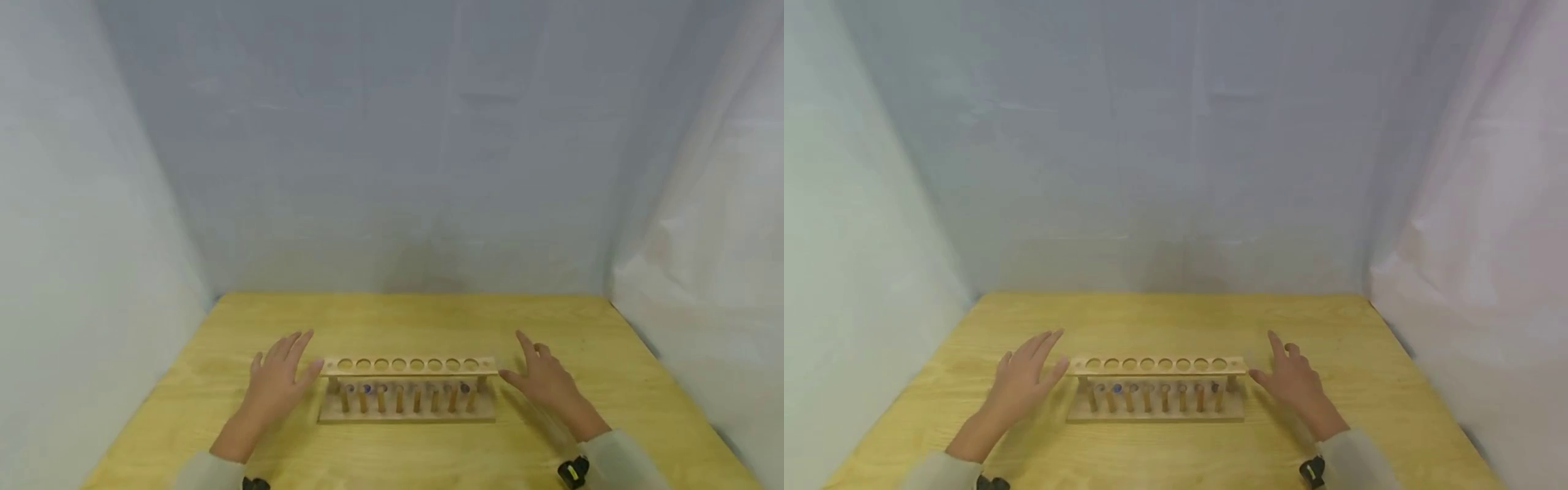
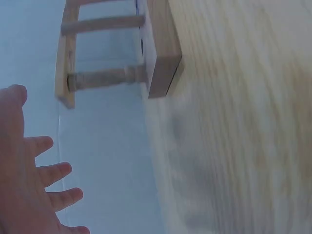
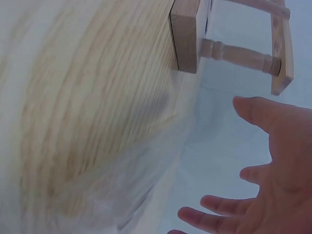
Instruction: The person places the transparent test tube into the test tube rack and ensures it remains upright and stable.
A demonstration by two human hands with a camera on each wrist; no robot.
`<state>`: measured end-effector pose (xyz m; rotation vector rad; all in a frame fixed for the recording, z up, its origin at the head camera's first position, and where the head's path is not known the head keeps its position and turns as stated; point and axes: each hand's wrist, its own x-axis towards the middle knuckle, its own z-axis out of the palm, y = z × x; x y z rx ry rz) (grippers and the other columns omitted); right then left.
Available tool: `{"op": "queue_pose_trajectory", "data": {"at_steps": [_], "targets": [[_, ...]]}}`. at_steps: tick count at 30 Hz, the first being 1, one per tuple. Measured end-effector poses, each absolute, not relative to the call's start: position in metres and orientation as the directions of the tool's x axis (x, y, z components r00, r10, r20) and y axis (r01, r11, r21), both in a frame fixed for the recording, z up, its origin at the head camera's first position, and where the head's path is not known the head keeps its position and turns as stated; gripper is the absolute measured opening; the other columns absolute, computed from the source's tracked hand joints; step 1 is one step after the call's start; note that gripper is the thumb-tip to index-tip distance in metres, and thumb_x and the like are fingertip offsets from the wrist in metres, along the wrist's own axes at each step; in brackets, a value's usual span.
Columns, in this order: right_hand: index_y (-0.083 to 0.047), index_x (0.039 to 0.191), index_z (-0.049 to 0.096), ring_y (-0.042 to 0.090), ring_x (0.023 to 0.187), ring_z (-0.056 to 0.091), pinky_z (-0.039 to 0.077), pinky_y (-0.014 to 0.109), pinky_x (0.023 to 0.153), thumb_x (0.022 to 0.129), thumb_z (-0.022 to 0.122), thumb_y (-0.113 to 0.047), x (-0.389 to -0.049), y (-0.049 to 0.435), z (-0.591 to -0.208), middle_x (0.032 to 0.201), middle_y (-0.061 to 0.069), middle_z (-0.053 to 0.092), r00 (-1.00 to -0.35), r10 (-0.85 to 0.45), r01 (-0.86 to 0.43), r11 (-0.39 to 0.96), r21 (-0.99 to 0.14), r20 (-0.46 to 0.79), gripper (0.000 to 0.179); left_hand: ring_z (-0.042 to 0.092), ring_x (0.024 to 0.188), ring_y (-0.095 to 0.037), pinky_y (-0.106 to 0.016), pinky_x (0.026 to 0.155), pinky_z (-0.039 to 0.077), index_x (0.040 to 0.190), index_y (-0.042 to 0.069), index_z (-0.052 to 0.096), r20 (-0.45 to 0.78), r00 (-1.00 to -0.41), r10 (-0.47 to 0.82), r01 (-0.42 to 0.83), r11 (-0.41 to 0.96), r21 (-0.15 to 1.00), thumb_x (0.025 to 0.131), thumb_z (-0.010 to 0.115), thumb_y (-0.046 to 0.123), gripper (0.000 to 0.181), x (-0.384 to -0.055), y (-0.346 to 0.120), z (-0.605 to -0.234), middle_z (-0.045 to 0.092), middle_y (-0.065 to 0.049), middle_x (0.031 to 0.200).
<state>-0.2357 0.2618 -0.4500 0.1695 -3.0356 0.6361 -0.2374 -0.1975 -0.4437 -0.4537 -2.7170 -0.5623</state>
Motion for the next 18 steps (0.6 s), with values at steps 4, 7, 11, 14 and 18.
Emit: {"op": "queue_pose_trajectory", "data": {"at_steps": [4,7,11,14,18], "targets": [[0.003,0.152,0.018,0.047,0.09,0.061,0.053,0.052,0.063,0.089,0.067,-0.048,-0.236,0.263,-0.45,0.135,0.044,0.034,-0.995,-0.093,-0.095,0.907,-0.41,0.023,0.095,0.035,0.135,-0.042,-0.077,0.099,0.018,0.149,0.011,0.037,0.404,-0.88,0.25,0.39,0.865,0.314,0.099,0.051,0.047,0.063,-0.237,-0.188,-0.448,0.041,-0.019,0.147],[0.004,0.151,0.02,0.047,0.091,0.06,0.052,0.052,0.065,0.088,0.068,-0.046,-0.236,0.266,-0.454,0.134,0.044,0.035,-0.996,-0.093,-0.086,0.909,-0.408,0.003,0.093,0.036,0.135,-0.041,-0.076,0.101,0.018,0.149,0.011,0.038,0.415,-0.875,0.25,0.396,0.863,0.313,0.097,0.053,0.048,0.065,-0.24,-0.183,-0.448,0.041,-0.018,0.148],[0.006,0.148,0.025,0.046,0.091,0.06,0.052,0.055,0.069,0.087,0.068,-0.048,-0.239,0.267,-0.456,0.131,0.043,0.039,-0.994,-0.102,-0.08,0.913,-0.4,-0.034,0.092,0.036,0.135,-0.04,-0.075,0.102,0.018,0.149,0.013,0.038,0.425,-0.87,0.251,0.398,0.866,0.302,0.095,0.054,0.051,0.068,-0.244,-0.177,-0.446,0.042,-0.017,0.147],[0.007,0.146,0.03,0.046,0.094,0.06,0.051,0.056,0.073,0.086,0.069,-0.048,-0.24,0.266,-0.457,0.128,0.041,0.042,-0.992,-0.096,-0.06,0.921,-0.386,-0.076,0.09,0.037,0.135,-0.04,-0.074,0.103,0.018,0.149,0.014,0.038,0.427,-0.867,0.256,0.404,0.863,0.304,0.094,0.055,0.053,0.069,-0.246,-0.173,-0.444,0.043,-0.017,0.146],[0.009,0.142,0.037,0.047,0.101,0.057,0.05,0.057,0.076,0.085,0.07,-0.049,-0.241,0.265,-0.459,0.127,0.038,0.046,-0.989,-0.082,-0.03,0.927,-0.374,-0.122,0.088,0.037,0.134,-0.04,-0.074,0.103,0.018,0.149,0.014,0.04,0.426,-0.863,0.27,0.417,0.857,0.303,0.093,0.058,0.052,0.07,-0.247,-0.168,-0.446,0.044,-0.018,0.145]]}}
